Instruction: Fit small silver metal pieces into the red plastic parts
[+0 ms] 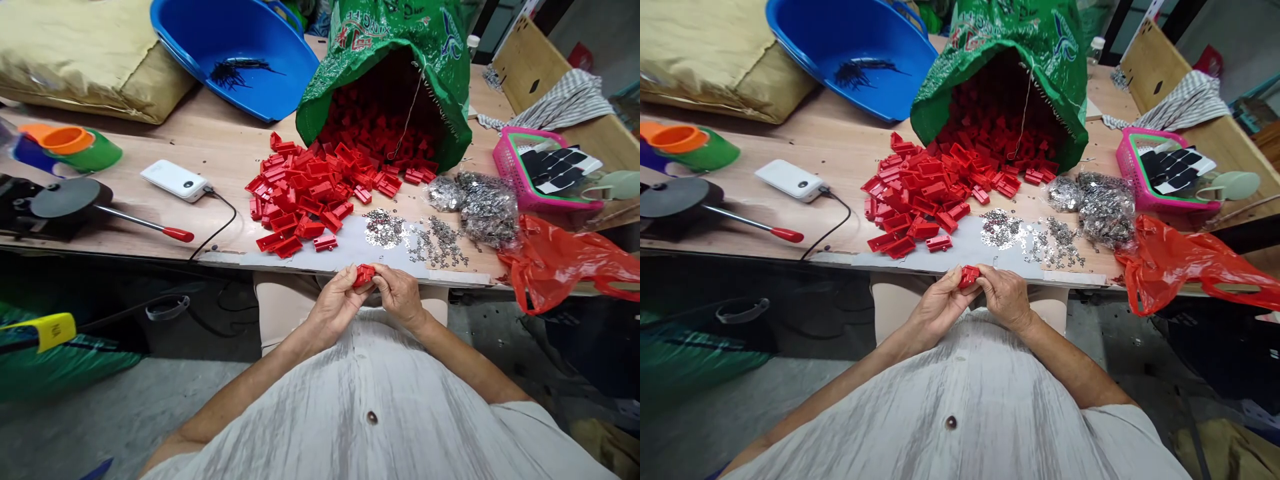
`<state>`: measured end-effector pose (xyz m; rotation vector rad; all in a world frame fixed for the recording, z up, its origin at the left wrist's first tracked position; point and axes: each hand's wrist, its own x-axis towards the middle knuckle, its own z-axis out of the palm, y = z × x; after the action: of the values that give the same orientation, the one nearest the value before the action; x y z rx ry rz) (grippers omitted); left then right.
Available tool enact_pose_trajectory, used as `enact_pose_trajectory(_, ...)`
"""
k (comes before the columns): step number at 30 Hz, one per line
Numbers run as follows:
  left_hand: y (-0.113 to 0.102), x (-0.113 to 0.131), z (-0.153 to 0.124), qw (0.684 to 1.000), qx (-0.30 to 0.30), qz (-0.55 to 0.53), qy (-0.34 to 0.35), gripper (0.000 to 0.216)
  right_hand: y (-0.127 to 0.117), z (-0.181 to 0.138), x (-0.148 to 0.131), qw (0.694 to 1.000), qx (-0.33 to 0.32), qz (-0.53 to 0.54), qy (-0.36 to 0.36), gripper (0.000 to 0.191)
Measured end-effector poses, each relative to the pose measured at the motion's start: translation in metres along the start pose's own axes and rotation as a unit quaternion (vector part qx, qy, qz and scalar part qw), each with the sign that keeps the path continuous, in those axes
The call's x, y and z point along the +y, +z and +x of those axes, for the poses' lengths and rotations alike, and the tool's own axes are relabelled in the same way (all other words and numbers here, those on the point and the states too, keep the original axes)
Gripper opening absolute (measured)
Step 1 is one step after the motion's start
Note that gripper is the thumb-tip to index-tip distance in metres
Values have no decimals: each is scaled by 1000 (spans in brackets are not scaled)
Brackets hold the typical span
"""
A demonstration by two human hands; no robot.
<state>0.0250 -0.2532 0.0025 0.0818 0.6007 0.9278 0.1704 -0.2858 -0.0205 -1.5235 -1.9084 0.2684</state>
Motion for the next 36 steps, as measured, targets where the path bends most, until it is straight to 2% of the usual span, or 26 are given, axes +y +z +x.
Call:
enact_pose_trajectory(4, -5, -5, 3, 1000, 17, 4, -19, 15, 2, -5, 4, 999, -17, 26, 27, 40)
enact_pose_trajectory(8, -7, -9, 4, 999, 14, 23, -34, 15, 0, -8, 8, 990, -37, 112, 78, 39)
enact_pose_trajectory(12, -11, -11, 3, 998, 14, 48, -46, 13, -3, -14, 11, 982, -58, 157, 92, 36)
enact_pose_trajectory(17, -22, -15, 3, 995, 32, 69, -70, 15, -4, -22, 10, 981, -29, 143, 130, 29)
enact_pose_trajectory(22, -28, -20, 4, 993, 49, 74, -78, 17, -2, -22, 7, 984, -23, 132, 114, 17)
enact_pose_trajectory(30, -33, -20, 2, 992, 53, 67, -94, 19, 5, -27, 7, 985, -18, 130, 108, 18)
enact_pose_trajectory(33, -38, -21, 5, 986, 90, 82, -117, 19, -3, -25, 16, 989, -25, 104, 98, 15)
enact_pose_trajectory(36, -48, -21, 19, 966, 175, 136, -134, 12, -22, -15, 37, 992, -2, 28, 120, 15)
